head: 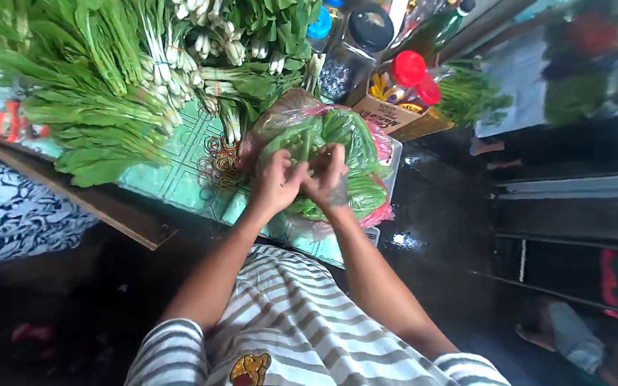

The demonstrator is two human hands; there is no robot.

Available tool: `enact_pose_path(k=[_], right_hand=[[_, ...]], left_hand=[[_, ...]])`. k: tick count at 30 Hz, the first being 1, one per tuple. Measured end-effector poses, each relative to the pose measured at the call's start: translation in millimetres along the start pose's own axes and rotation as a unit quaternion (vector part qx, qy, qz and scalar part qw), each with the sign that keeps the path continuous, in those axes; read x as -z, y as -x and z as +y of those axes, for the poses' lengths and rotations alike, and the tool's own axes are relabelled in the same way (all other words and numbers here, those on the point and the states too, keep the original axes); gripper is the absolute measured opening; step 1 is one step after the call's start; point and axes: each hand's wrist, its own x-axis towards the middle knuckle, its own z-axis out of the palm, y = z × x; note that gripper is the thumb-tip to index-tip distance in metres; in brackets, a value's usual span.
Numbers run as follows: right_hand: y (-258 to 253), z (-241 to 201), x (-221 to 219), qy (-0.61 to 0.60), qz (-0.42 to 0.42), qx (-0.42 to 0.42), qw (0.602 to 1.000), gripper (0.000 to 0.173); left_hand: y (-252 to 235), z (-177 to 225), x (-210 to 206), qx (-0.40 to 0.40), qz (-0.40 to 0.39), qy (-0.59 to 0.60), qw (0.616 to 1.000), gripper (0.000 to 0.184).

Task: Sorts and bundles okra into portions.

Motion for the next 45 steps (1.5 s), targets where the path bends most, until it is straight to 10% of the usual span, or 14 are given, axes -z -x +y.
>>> enact_pose_path(k=[2, 6, 14, 20, 27, 34, 45], right_hand=[[2, -3, 21, 0.011, -0.055, 0.112, 0.992, 0.051], [0, 28, 43, 0.066, -0.061, 0.063, 0.994, 0.031], [-26, 72, 0, 0.276, -0.148, 0.197, 0.929, 0.022], [-10, 48, 30, 0.105, -0.057, 0.184, 0.976, 0.023], [21, 19, 20, -0.091, -0.069, 0.093, 0.989, 0.018], [19, 59, 4, 0.288, -0.207, 0.117, 0.928, 0.035], [17, 64, 3, 0.333, -0.251, 0.226, 0.88, 0.04]], left_hand=[[-4, -2, -5, 0.001, -0.007, 0.104, 0.995, 0.037], [-2, -11, 12, -0.081, 0.049, 0.293, 0.952, 0.024], [38, -32, 38, 0.042, 0.061, 0.279, 0.957, 0.036], [46, -40, -11, 0.102, 0.024, 0.347, 0.932, 0.038], [34, -26, -36, -0.009, 0.014, 0.407, 0.913, 0.036], [16, -46, 26, 0.011, 0.077, 0.405, 0.911, 0.034], [39, -67, 24, 0.06, 0.054, 0.439, 0.895, 0.031]])
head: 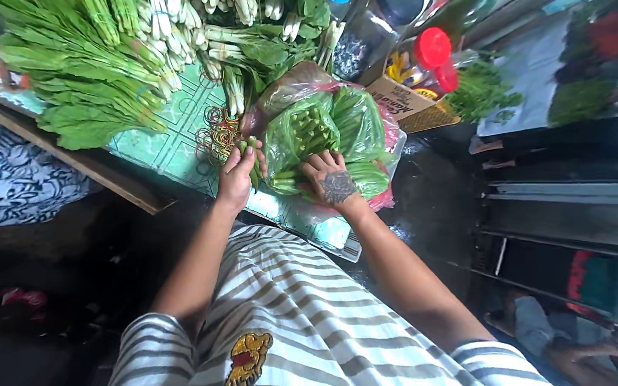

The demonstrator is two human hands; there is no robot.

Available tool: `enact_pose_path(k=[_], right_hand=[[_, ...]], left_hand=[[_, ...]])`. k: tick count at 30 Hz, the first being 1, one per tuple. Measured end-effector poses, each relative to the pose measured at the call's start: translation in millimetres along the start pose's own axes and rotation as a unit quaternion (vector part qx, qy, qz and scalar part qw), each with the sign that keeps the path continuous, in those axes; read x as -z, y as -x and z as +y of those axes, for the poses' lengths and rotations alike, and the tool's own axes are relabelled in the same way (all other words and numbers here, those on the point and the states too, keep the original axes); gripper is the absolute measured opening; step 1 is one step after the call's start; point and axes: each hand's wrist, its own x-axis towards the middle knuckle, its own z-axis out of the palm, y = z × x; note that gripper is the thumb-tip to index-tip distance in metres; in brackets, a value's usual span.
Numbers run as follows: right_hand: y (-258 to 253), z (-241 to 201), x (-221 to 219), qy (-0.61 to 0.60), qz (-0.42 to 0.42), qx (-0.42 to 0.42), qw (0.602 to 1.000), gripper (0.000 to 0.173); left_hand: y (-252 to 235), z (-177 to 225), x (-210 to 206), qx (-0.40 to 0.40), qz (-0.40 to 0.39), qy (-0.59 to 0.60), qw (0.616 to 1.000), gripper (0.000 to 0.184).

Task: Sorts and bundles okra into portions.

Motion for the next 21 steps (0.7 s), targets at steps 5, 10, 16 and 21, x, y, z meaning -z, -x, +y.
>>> enact_pose_path(k=[5, 10, 16, 21], right_hand=[[-5, 10, 4, -0.101, 0.025, -0.049, 0.993, 0.026], [0, 9, -4, -0.04, 0.076, -0.007, 0.996, 0.024], [5, 7, -4, -0.067, 0.177, -0.03, 0.981, 0.02], [19, -24, 27, -0.181, 0.292, -0.11, 0.933, 0.022]], left_hand=[[15, 2, -3, 0.048, 0.012, -0.016, 0.999, 0.032], [18, -6, -2, 0.074, -0.005, -0.033, 0.997, 0.037], [14, -17, -13, 0.095, 0.003, 0.023, 0.995, 0.042], [13, -27, -24, 0.041, -0.03, 0.068, 0.996, 0.043]])
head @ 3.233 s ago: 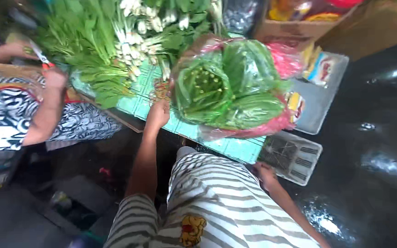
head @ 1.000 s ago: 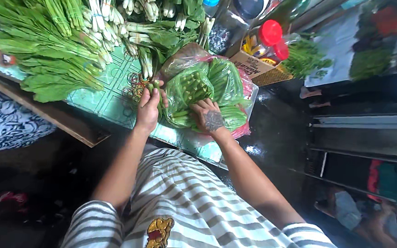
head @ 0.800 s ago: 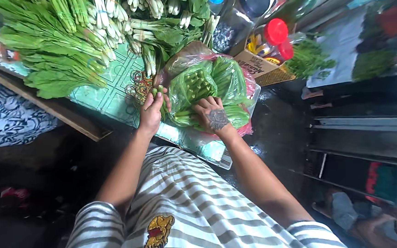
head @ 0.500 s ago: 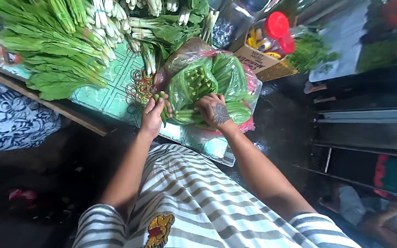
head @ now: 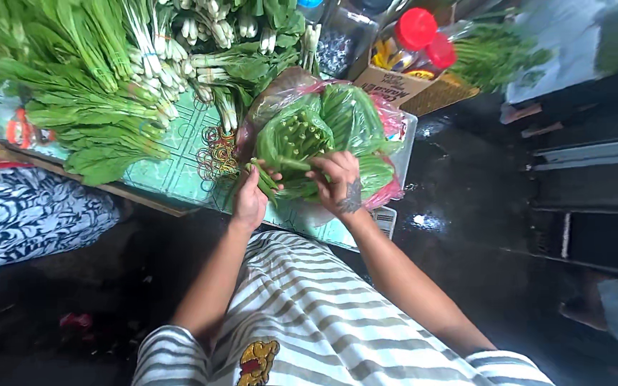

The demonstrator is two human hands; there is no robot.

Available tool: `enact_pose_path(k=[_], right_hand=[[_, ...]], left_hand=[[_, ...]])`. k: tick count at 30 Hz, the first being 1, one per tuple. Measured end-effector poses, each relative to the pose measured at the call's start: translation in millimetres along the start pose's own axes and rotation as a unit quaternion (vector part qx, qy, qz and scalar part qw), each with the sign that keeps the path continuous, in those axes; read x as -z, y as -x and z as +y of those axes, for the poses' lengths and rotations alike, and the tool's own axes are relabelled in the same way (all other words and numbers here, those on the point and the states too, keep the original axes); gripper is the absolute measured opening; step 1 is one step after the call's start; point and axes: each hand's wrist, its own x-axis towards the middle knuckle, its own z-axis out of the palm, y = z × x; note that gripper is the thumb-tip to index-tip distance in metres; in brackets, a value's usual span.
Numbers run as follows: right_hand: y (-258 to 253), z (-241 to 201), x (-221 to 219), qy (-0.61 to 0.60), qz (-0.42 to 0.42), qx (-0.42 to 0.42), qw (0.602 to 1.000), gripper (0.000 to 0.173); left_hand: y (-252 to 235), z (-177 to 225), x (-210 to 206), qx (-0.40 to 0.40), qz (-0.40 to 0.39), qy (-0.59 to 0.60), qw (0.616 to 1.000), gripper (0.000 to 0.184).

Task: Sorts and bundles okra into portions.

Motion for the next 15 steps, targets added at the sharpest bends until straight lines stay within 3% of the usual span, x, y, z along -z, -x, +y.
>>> enact_pose_path(k=[2, 6, 11, 15], right_hand=[[10, -18, -8, -0.021, 0.004, -0.011, 1.0, 0.024], [29, -22, -29, -0.085, -0.011, -0.026, 0.996, 0.032], [16, -15, -23, -0.109, -0.063, 0.058, 0.99, 0.023], [14, -16, -25, -0.15, -0.101, 0.1, 0.978, 0.021]], left_hand=[[1, -5, -11, -0.028, -0.022, 0.002, 0.999, 0.045], [0, -10, -34, -0.05, 0.068, -0.023, 0.996, 0.033], [7, -8, -23, -0.065, 0.031, -0.023, 0.997, 0.032], [4, -8, -26, -0.084, 0.085, -0.053, 0.991, 0.02]])
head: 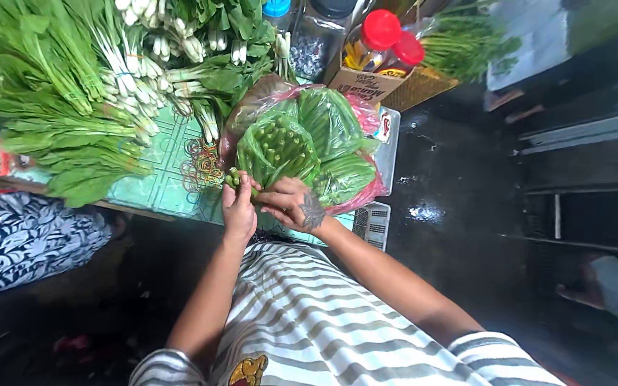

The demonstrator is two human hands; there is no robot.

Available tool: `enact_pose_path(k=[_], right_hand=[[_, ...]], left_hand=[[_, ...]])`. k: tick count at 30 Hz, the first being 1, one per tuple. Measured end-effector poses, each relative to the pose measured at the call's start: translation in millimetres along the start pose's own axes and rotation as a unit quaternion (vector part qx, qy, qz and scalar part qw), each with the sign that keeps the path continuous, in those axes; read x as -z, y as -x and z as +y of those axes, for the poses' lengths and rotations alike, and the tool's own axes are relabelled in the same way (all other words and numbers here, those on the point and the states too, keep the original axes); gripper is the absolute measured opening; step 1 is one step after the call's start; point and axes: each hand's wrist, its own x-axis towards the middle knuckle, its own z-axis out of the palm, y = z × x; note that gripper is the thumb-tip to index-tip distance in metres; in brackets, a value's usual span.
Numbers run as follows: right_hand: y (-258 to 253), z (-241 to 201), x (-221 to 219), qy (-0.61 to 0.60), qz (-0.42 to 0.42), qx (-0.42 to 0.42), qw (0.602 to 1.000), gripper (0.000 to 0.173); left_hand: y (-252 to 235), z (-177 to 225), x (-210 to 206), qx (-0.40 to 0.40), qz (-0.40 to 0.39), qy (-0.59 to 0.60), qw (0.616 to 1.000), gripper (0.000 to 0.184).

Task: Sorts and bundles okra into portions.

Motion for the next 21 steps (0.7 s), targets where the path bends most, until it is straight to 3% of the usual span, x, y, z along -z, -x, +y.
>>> enact_pose_path(k=[3, 6, 9, 11, 13, 16, 21], right_hand=[[-4, 21, 12, 0.026, 0.044, -0.093, 0.994, 0.022], [-27, 55, 24, 0.16, 0.07, -0.197, 0.965, 0.025], [-58, 70, 18, 0.27, 0.026, -0.246, 0.931, 0.039], [-72, 72, 9, 0.287, 0.003, -0.274, 0.918, 0.038], [-77, 73, 9, 0.235, -0.001, -0.318, 0.919, 0.034], [-69, 73, 30, 0.08, 0.069, -0.331, 0.938, 0.029], [-66, 64, 79, -0.178, 0.191, -0.231, 0.937, 0.023]], left_hand=[[2, 4, 7, 0.035, -0.013, 0.051, 0.998, 0.02], [9, 7, 21, 0.073, -0.02, 0.071, 0.995, 0.027], [10, 5, 26, 0.092, -0.024, 0.07, 0.993, 0.031], [9, 7, 24, 0.088, -0.037, 0.072, 0.993, 0.032], [8, 10, 23, 0.074, -0.06, 0.069, 0.993, 0.03], [1, 18, 26, 0.047, -0.089, 0.041, 0.994, 0.028], [-13, 32, 27, -0.008, -0.128, -0.024, 0.991, 0.029]])
